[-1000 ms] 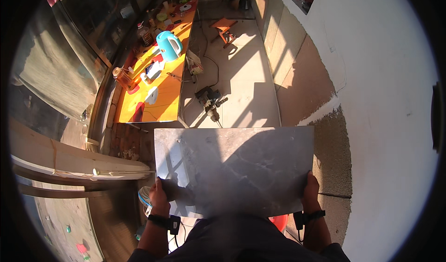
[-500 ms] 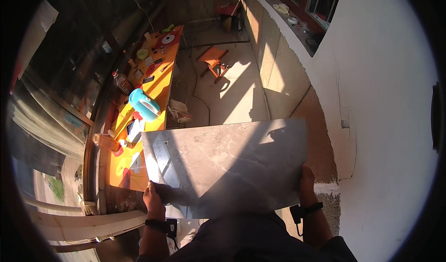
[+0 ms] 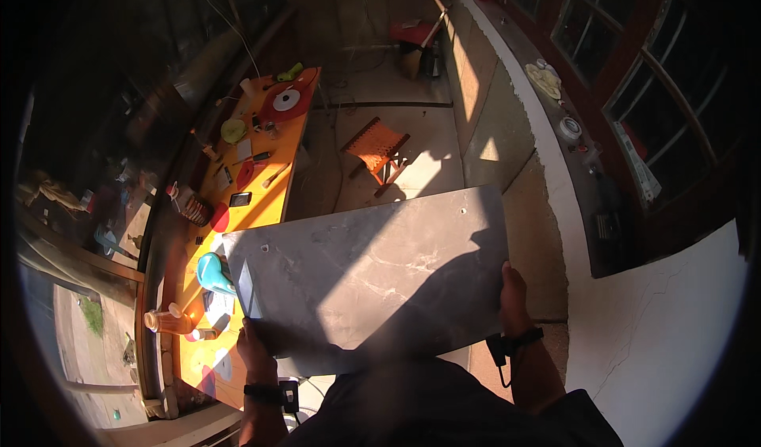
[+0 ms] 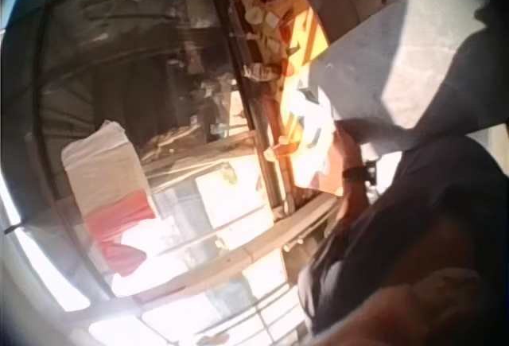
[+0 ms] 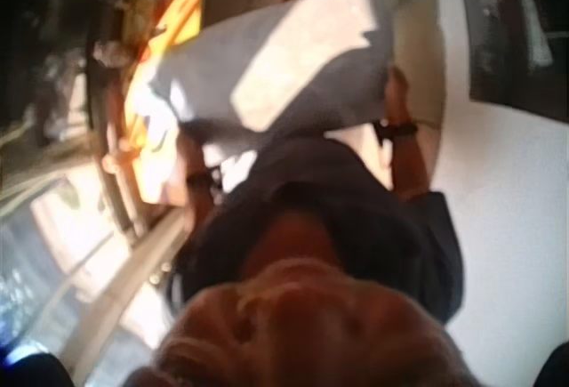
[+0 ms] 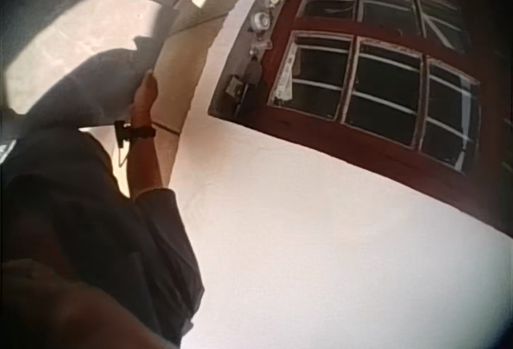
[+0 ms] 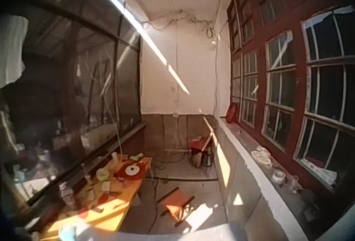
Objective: The person carries a large gray panel and a wooden board across a balcony. They position the gray panel against a glass wall and use a screwdriver to tighten screws into pre-drilled holes. The person then picks up the wooden board and places it on a table.
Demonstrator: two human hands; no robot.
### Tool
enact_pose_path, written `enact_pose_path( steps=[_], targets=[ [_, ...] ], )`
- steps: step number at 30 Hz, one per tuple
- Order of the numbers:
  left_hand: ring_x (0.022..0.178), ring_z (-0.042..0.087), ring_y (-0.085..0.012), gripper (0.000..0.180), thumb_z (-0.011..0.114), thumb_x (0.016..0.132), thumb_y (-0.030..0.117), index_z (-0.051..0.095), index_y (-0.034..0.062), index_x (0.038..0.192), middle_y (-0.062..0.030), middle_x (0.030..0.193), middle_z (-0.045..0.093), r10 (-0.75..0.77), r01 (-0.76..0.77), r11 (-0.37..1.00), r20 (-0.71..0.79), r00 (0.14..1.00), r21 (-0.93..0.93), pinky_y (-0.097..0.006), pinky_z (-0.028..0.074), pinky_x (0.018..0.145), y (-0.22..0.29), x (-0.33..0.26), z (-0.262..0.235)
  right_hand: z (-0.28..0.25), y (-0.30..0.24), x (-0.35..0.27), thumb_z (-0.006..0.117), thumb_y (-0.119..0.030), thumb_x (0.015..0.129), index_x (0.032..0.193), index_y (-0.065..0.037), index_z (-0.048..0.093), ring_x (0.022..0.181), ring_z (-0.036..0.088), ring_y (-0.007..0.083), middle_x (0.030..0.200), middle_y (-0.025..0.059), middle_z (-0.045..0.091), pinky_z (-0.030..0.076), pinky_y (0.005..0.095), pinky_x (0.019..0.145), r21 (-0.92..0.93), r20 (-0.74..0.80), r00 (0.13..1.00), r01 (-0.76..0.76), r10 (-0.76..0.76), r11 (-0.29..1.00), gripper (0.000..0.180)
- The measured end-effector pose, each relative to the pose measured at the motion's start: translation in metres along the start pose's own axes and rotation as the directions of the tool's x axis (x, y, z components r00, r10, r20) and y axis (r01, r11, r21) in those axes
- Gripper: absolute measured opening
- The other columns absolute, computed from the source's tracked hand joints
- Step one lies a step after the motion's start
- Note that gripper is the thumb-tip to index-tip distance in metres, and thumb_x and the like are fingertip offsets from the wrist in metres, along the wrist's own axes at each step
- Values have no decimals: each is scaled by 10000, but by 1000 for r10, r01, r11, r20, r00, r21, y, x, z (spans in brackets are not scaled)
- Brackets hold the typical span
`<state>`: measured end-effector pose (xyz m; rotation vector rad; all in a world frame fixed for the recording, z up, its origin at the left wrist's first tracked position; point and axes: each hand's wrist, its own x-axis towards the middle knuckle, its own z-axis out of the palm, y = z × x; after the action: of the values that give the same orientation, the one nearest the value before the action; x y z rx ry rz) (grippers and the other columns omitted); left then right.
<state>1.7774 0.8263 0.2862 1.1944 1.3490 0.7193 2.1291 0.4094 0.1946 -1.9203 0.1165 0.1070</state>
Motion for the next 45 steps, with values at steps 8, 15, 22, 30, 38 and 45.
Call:
enact_pose_path(
  steps=[8, 15, 22, 30, 38, 45],
  targets=[
    [718, 551, -184, 500, 436, 1011, 421, 634, -36, 972, -88, 839, 630, -6, 4, 1000, -49, 999, -25, -326, 464, 671, 75, 117, 161, 76, -75, 186, 499, -405, 999, 738, -20, 515, 700, 395, 138, 714, 24, 459, 364, 358, 635, 154, 58, 996, -76, 68, 985, 465],
    [772, 563, -221, 569, 420, 1011, 444, 629, -83, 1051, -135, 889, 657, 22, 9, 975, -137, 990, 220, -352, 456, 717, 129, 191, 283, 166, -130, 358, 503, -386, 996, 749, -10, 536, 709, 418, 143, 727, 19, 502, 382, 364, 650, 217, 111, 991, -94, 71, 972, 451],
    [874, 589, -242, 562, 389, 1025, 423, 609, -87, 1110, -144, 1014, 650, -89, 111, 991, -254, 963, 71, -361, 469, 804, 182, 237, 385, 251, -190, 516, 492, -390, 985, 854, 35, 625, 782, 579, 285, 827, 178, 644, 451, 389, 740, -85, 212, 977, 35, -16, 996, 464],
    [905, 604, -236, 550, 419, 1016, 417, 612, -91, 1096, -146, 1017, 654, -140, 108, 988, -370, 918, -107, -355, 488, 806, 200, 311, 493, 357, -251, 664, 583, -301, 961, 743, 5, 575, 643, 456, 138, 631, 55, 505, 412, 325, 623, 68, 306, 941, 128, -142, 989, 376],
    [899, 612, -232, 530, 433, 1019, 399, 600, -90, 1132, -133, 1048, 650, -230, 138, 964, -447, 864, -228, -348, 502, 806, 225, 360, 596, 461, -336, 802, 577, -306, 980, 708, -108, 520, 623, 377, 61, 659, -52, 438, 344, 252, 559, 166, 497, 864, -183, 78, 969, 342],
    [898, 614, -203, 475, 463, 1015, 369, 591, -56, 1182, -117, 1047, 648, -302, 102, 931, -585, 753, -349, -329, 507, 797, 277, 386, 708, 582, -343, 943, 515, -343, 998, 947, 2, 635, 807, 545, 144, 898, 39, 615, 461, 316, 762, 11, 672, 734, -143, 99, 990, 369]
  ],
)
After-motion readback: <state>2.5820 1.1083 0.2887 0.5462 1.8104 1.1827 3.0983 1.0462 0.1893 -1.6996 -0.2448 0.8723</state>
